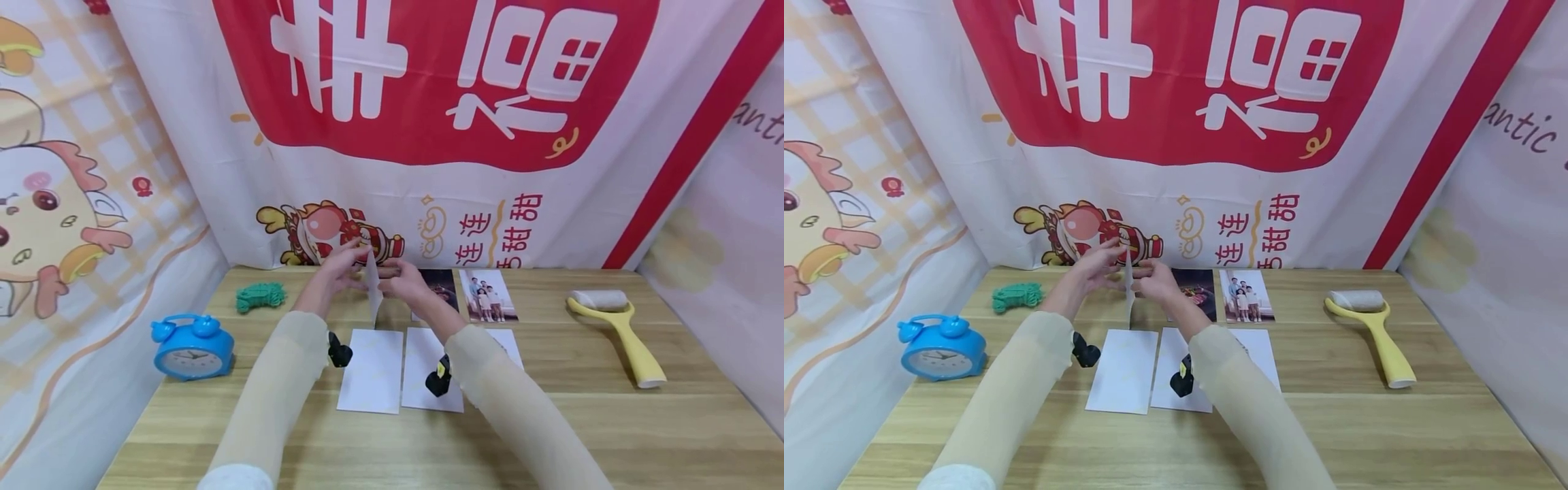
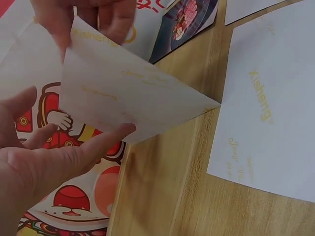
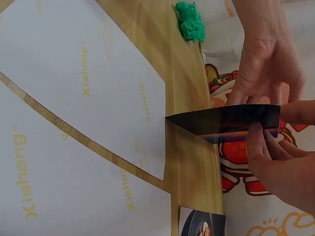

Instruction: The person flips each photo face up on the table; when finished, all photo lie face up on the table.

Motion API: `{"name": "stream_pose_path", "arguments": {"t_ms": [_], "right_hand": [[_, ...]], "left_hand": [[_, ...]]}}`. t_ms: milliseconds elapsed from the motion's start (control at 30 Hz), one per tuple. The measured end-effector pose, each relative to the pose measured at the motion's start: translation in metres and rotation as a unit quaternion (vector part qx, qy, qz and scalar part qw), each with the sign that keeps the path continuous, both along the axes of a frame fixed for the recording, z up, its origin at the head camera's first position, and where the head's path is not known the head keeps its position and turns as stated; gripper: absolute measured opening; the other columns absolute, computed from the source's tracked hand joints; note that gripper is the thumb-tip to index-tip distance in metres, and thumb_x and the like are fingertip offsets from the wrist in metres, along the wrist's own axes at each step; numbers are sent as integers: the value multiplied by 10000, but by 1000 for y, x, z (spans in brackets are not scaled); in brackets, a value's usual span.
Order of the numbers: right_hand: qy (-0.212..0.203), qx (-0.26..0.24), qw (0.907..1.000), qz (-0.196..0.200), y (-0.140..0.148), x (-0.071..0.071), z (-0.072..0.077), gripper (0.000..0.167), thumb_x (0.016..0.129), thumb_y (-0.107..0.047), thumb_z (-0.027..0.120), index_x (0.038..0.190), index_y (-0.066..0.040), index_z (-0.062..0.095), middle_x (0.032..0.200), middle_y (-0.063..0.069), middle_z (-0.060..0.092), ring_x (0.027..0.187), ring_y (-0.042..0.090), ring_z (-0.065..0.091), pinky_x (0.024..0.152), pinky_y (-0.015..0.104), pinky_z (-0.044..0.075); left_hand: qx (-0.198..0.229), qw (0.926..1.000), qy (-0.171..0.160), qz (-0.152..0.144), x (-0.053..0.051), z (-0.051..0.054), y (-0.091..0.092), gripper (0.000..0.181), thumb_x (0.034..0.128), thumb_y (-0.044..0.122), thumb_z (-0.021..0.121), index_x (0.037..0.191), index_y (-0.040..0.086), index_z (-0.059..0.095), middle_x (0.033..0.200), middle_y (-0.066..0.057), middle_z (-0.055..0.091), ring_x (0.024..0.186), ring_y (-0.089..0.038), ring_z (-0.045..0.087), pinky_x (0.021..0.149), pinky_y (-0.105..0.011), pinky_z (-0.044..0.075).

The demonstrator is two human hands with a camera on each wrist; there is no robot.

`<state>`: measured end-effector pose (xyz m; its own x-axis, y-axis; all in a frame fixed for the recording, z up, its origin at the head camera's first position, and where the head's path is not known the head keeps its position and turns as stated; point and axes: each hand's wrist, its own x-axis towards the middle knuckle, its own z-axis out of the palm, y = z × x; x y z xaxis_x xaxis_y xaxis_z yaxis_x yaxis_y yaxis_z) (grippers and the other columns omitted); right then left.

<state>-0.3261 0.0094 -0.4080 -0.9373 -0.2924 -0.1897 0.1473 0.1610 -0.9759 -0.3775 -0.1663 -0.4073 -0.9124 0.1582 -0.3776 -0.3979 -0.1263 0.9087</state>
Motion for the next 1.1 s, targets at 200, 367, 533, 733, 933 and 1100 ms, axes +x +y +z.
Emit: {"name": "stream_pose_path", "arguments": {"t_ms": [200,367,533,733,933,1100], "right_hand": [[-620,-193,9960,616,0,2,-6,617,1034,-109,539,1616,-109,336,1627,219,426,1473,419,469,1182,606,458],[-699,67,9934,909,-3,3,-11,607,1076,-230,522,1641,-186,303,1652,184,398,1507,441,409,1155,601,486],[-750,120,9917,1033,-5,5,-13,637,1086,-273,525,1658,-202,255,1678,176,364,1533,459,365,1151,619,481],[-683,110,9907,1169,-8,7,-15,644,1082,-299,536,1657,-210,259,1689,157,355,1538,447,363,1151,630,476],[-557,-1,9899,1300,-9,8,-15,655,1076,-288,551,1661,-233,261,1731,136,268,1574,424,314,1199,664,402],[-541,73,9885,1407,-8,8,-18,653,1063,-240,561,1655,-232,286,1733,145,237,1563,415,322,1237,653,359]], "left_hand": [[-201,9998,-36,-63,1,0,-2,699,1067,237,571,1664,330,222,1774,-116,95,1638,-428,74,1155,-729,399],[-99,9998,-27,-187,5,-2,-6,700,1073,131,523,1668,320,206,1776,-121,40,1641,-415,71,1191,-725,357],[-168,9997,-72,-176,6,-2,-11,673,1076,112,495,1666,293,227,1774,-122,66,1637,-403,125,1229,-667,353],[-175,9995,-202,-153,8,-3,-11,664,1073,143,517,1663,281,243,1762,-114,157,1614,-384,228,1237,-632,372],[-66,9996,-220,-189,6,-5,-9,641,1094,136,454,1670,281,215,1748,-116,199,1572,-349,320,1264,-554,367],[-82,9998,-176,34,3,-9,-9,604,1103,118,415,1668,230,235,1738,-125,224,1546,-344,349,1265,-490,378]]}}
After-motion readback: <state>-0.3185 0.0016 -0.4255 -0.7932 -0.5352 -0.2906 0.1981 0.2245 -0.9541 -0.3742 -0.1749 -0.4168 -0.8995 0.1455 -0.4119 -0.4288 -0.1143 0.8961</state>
